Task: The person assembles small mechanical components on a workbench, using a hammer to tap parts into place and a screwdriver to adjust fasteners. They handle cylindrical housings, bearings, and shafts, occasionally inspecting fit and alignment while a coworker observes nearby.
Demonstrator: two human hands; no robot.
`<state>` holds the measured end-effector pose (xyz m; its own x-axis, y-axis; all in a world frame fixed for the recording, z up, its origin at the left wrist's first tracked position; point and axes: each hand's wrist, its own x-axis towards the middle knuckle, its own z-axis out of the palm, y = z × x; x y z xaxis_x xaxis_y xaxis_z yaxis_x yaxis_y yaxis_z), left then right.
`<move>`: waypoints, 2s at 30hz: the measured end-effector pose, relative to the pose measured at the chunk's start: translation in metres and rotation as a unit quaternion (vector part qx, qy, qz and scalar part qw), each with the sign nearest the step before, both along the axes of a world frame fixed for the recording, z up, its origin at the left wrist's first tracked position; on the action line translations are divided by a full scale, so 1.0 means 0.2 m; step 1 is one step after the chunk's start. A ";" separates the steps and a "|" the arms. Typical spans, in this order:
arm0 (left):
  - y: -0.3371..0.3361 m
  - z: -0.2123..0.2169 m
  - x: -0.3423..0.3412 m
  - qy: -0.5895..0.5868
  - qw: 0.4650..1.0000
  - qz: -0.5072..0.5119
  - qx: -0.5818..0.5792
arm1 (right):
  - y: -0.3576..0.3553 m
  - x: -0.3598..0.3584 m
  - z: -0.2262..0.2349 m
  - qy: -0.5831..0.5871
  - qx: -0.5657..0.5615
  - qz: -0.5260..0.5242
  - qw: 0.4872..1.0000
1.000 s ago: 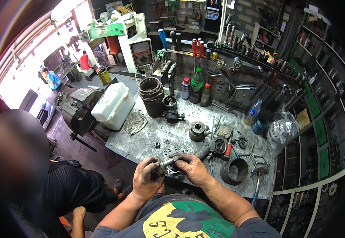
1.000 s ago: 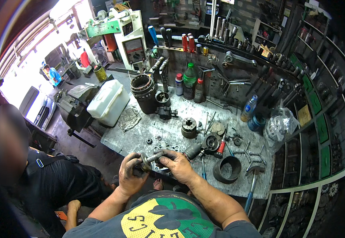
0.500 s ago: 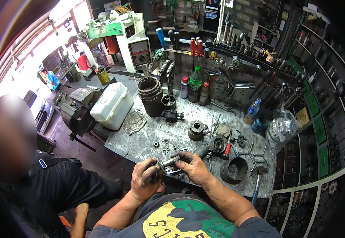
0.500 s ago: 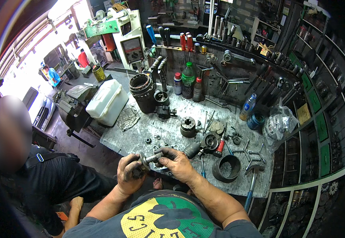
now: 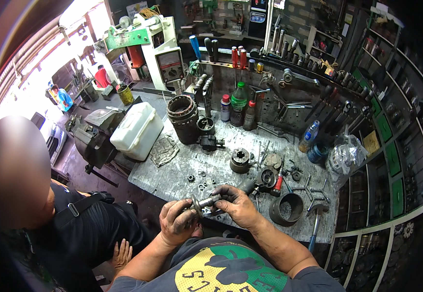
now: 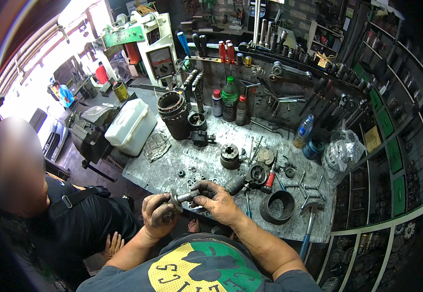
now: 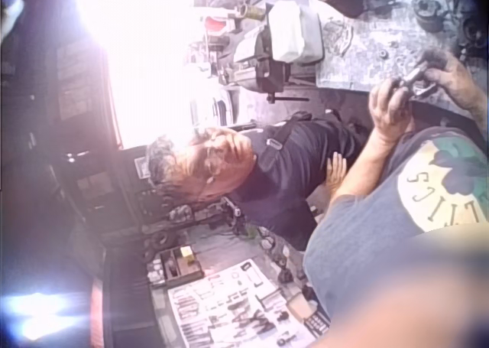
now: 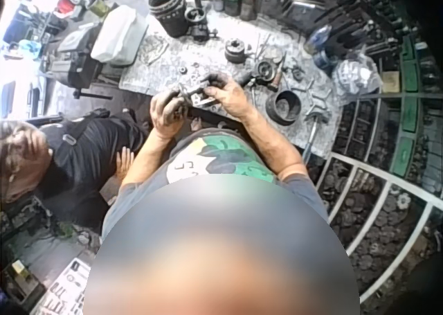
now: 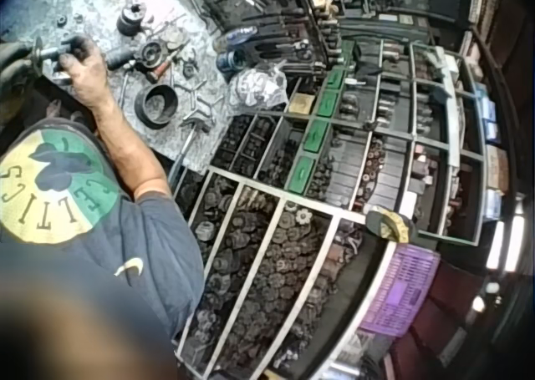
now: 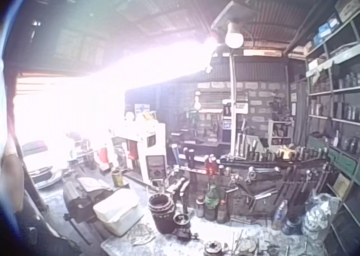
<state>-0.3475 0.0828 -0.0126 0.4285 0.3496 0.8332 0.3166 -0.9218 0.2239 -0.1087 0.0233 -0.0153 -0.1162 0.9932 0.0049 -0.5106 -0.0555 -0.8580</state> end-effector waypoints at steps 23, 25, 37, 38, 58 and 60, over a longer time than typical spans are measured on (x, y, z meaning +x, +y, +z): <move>0.06 0.03 -0.10 0.078 0.901 -0.100 -0.414 | -0.01 0.07 -0.05 -0.401 0.029 0.079 0.912; 0.07 0.01 -0.13 0.049 0.860 -0.094 -0.499 | 0.01 0.04 -0.03 -0.591 0.239 -0.048 0.769; 0.06 -0.15 -0.33 -0.172 0.781 0.028 -0.599 | 0.72 -0.10 -0.38 -0.560 0.036 0.127 0.818; 0.08 -0.16 -0.36 -0.188 0.775 0.019 -0.603 | 0.81 -0.12 -0.42 -0.649 0.115 0.100 0.745; 0.00 -0.08 -0.25 -0.294 0.719 -0.048 -0.628 | 0.43 0.10 -0.02 -0.170 -0.025 0.136 0.976; 0.00 -0.04 -0.19 -0.259 0.722 -0.060 -0.639 | 0.23 0.13 0.03 -0.156 -0.048 0.094 0.982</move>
